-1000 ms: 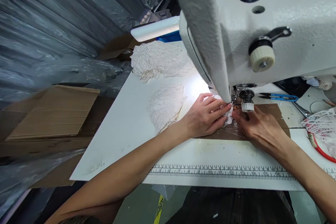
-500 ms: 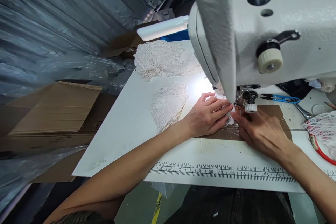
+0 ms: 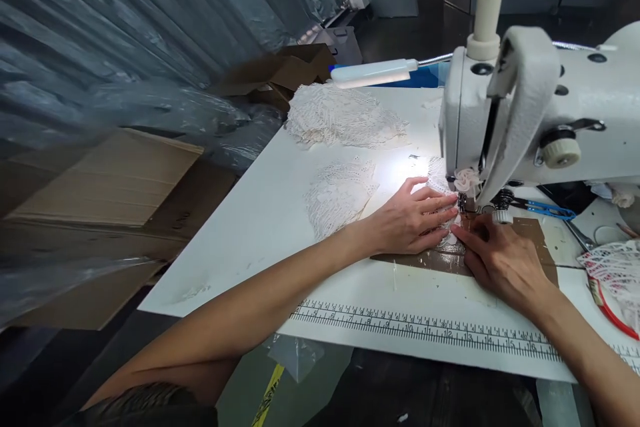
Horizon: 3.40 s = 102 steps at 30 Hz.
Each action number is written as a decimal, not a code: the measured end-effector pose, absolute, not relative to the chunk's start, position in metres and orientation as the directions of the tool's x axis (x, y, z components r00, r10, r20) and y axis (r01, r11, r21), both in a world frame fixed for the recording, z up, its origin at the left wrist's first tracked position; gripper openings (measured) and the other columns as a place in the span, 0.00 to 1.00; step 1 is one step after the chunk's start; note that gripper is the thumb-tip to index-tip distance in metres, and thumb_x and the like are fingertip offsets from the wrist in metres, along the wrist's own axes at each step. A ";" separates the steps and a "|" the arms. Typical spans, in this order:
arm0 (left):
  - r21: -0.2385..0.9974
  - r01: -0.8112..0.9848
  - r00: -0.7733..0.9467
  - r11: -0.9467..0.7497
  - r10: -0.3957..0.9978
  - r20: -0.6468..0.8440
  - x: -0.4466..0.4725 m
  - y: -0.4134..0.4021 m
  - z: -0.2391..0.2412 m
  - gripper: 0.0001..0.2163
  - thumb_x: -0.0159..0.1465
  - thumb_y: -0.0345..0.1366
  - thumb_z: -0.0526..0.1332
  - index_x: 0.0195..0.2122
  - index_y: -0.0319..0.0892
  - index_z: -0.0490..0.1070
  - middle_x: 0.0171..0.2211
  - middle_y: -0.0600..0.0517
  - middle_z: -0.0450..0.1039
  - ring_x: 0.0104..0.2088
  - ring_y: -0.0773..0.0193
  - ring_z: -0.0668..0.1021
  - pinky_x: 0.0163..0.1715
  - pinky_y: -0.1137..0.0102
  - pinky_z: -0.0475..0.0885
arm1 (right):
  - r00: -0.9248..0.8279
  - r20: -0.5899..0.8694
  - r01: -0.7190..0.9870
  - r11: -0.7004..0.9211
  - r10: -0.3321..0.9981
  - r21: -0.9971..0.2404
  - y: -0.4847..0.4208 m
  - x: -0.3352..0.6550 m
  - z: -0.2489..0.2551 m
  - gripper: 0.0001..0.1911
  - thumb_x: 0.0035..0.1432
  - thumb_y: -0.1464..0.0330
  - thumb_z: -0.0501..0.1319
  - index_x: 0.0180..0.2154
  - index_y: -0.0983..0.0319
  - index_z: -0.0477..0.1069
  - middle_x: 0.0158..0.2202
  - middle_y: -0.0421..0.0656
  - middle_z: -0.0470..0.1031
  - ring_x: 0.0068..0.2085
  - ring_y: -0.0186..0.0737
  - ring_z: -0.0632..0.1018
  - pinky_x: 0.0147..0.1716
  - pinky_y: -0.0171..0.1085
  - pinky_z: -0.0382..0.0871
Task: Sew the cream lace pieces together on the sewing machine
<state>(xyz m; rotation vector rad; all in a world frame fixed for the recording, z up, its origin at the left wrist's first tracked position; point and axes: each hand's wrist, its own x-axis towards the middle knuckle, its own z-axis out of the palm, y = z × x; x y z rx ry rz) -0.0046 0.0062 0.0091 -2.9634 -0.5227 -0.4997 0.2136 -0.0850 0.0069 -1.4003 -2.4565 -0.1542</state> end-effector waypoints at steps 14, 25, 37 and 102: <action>0.014 0.363 0.890 -0.932 0.351 0.290 -0.006 0.007 0.004 0.17 0.72 0.42 0.47 0.54 0.43 0.69 0.59 0.44 0.68 0.51 0.54 0.74 0.52 0.51 0.64 | -0.456 0.321 0.839 0.521 0.830 -0.154 -0.085 0.216 0.005 0.18 0.66 0.66 0.53 0.53 0.56 0.74 0.44 0.48 0.70 0.40 0.41 0.76 0.27 0.34 0.72; -0.017 0.332 0.892 -0.943 0.308 0.332 -0.005 0.005 0.009 0.16 0.72 0.38 0.47 0.52 0.41 0.71 0.52 0.48 0.74 0.42 0.60 0.76 0.61 0.44 0.57 | -0.468 0.331 0.838 0.531 0.820 -0.131 -0.085 0.216 0.007 0.18 0.67 0.67 0.52 0.53 0.56 0.74 0.43 0.48 0.70 0.40 0.40 0.77 0.25 0.33 0.71; -0.155 0.285 0.924 -0.946 0.229 0.306 -0.004 0.003 0.010 0.16 0.73 0.37 0.46 0.51 0.37 0.71 0.52 0.43 0.73 0.47 0.56 0.77 0.59 0.42 0.62 | -0.489 0.331 0.836 0.541 0.807 -0.085 -0.084 0.215 0.008 0.17 0.67 0.66 0.53 0.52 0.57 0.74 0.42 0.48 0.71 0.39 0.40 0.76 0.21 0.31 0.65; 0.114 0.271 0.756 -0.956 0.285 0.590 0.009 0.010 0.000 0.10 0.70 0.32 0.53 0.35 0.40 0.73 0.35 0.50 0.77 0.34 0.67 0.77 0.35 0.69 0.73 | -0.413 0.199 0.868 0.450 0.889 -0.209 -0.083 0.216 0.000 0.19 0.69 0.63 0.48 0.54 0.54 0.72 0.46 0.51 0.69 0.41 0.46 0.75 0.32 0.41 0.75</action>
